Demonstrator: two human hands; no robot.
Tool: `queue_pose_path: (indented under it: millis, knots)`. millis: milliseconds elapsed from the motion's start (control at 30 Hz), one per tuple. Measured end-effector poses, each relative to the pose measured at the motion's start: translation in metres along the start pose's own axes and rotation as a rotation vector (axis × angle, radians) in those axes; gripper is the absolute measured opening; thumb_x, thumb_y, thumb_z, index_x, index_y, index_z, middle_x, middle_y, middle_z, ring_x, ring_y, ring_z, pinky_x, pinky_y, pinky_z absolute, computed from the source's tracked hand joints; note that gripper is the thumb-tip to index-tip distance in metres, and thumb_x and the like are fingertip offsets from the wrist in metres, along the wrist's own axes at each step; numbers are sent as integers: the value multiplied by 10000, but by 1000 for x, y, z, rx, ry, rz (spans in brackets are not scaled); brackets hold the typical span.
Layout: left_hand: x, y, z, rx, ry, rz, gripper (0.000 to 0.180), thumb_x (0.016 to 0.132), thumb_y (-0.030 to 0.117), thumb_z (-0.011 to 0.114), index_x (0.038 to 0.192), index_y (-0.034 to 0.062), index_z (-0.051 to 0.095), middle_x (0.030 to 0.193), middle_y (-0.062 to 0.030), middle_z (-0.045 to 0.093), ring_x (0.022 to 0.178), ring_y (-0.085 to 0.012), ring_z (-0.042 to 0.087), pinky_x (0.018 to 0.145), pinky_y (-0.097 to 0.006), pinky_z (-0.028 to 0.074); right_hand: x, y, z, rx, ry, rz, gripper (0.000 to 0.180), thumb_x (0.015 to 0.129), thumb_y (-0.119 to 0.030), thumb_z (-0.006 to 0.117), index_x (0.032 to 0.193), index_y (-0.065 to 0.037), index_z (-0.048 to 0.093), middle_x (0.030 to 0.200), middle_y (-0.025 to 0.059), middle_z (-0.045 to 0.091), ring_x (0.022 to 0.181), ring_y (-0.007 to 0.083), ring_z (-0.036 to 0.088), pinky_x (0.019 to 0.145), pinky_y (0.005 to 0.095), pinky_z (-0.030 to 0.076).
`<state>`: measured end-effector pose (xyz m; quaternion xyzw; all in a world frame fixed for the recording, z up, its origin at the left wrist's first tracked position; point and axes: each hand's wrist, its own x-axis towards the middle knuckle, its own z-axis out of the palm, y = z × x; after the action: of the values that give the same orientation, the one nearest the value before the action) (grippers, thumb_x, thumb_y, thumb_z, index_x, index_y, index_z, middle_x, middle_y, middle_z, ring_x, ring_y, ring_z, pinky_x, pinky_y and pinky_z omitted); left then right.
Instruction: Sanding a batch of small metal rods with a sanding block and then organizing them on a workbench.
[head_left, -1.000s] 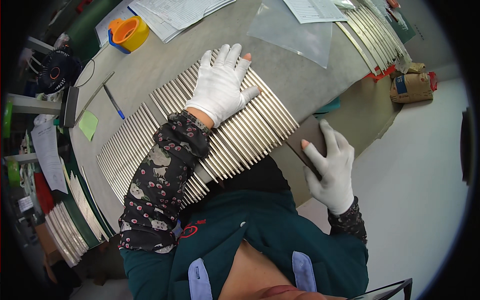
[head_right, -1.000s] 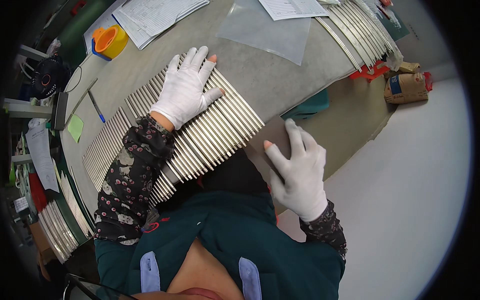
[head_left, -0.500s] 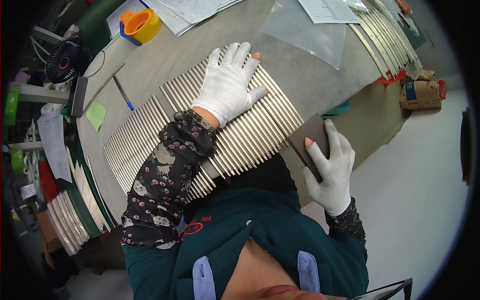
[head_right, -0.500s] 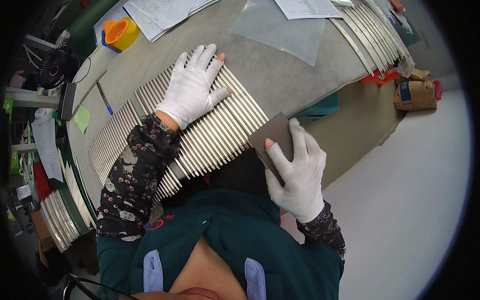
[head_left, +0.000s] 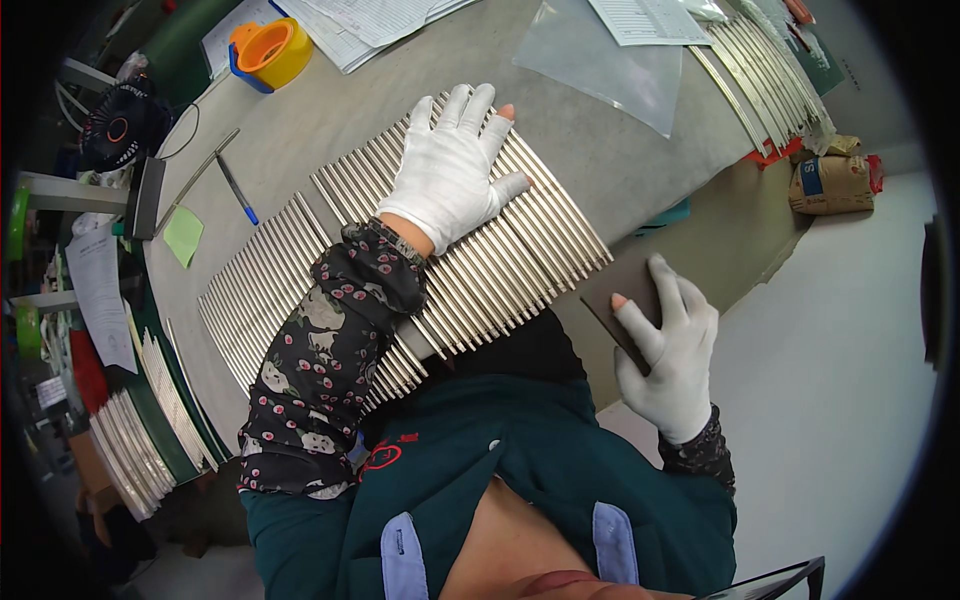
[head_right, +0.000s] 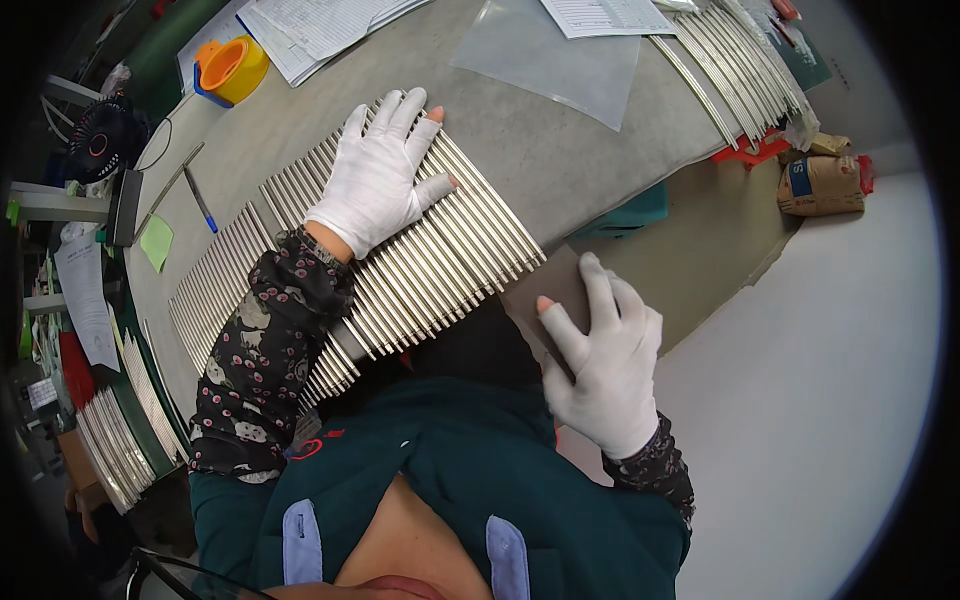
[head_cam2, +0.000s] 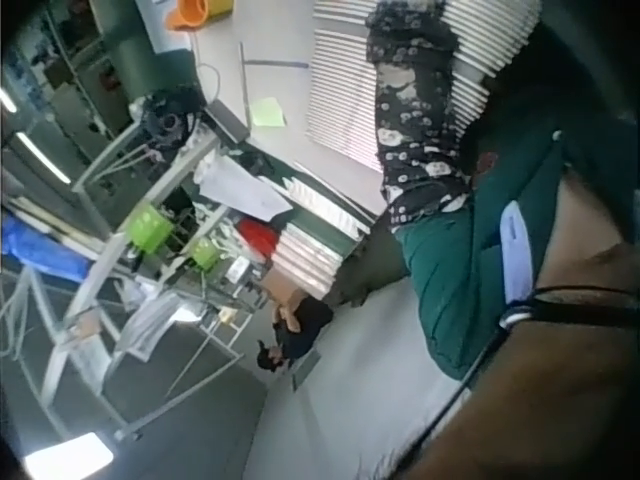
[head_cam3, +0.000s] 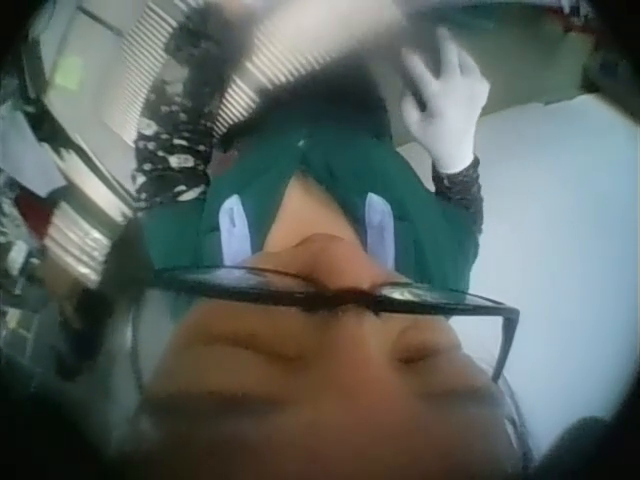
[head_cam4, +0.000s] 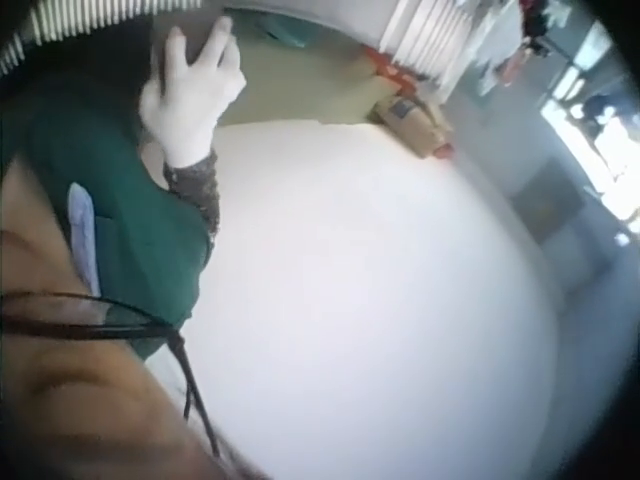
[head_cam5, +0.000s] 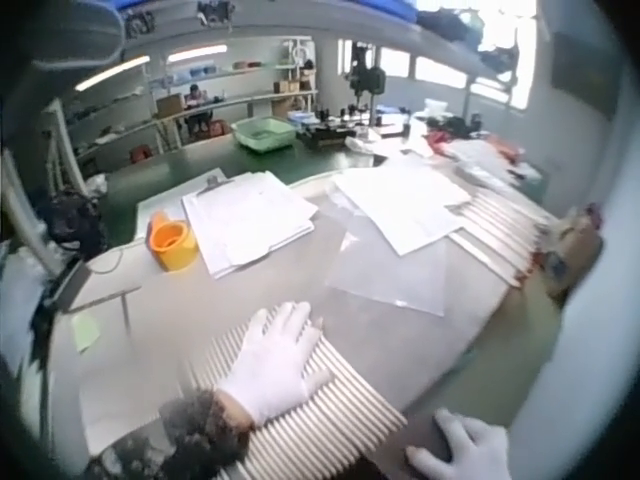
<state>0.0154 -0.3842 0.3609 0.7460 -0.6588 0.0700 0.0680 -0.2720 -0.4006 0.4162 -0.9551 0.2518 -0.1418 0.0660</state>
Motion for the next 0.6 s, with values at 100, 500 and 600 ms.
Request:
queue_pose_path:
  millis: [100,500,600]
  knots:
    - [7,2,-1,-17,-17,6,726,896,568,513,1401,51,449,1510,-184,347,1408,-353,302,1147,-513,213,-14,11,-1,-24,36,119,539,594,-42,673,1122,-141,635,1345,255,483,1137,374,512,880,427,393]
    - [25,9,2,26,-58,-2,709,908,564,488,1416,71,445,1497,-177,372,1416,-342,285,1138,-525,201,-1,14,15,-13,6,111,561,595,-89,709,1144,-164,625,1359,247,472,1159,366,494,872,426,398]
    - [26,9,6,28,-55,-9,708,909,560,487,1421,73,443,1496,-175,373,1412,-341,290,1139,-522,203,-2,18,19,11,8,95,568,594,-86,701,1152,-158,623,1361,251,468,1162,368,492,878,431,398]
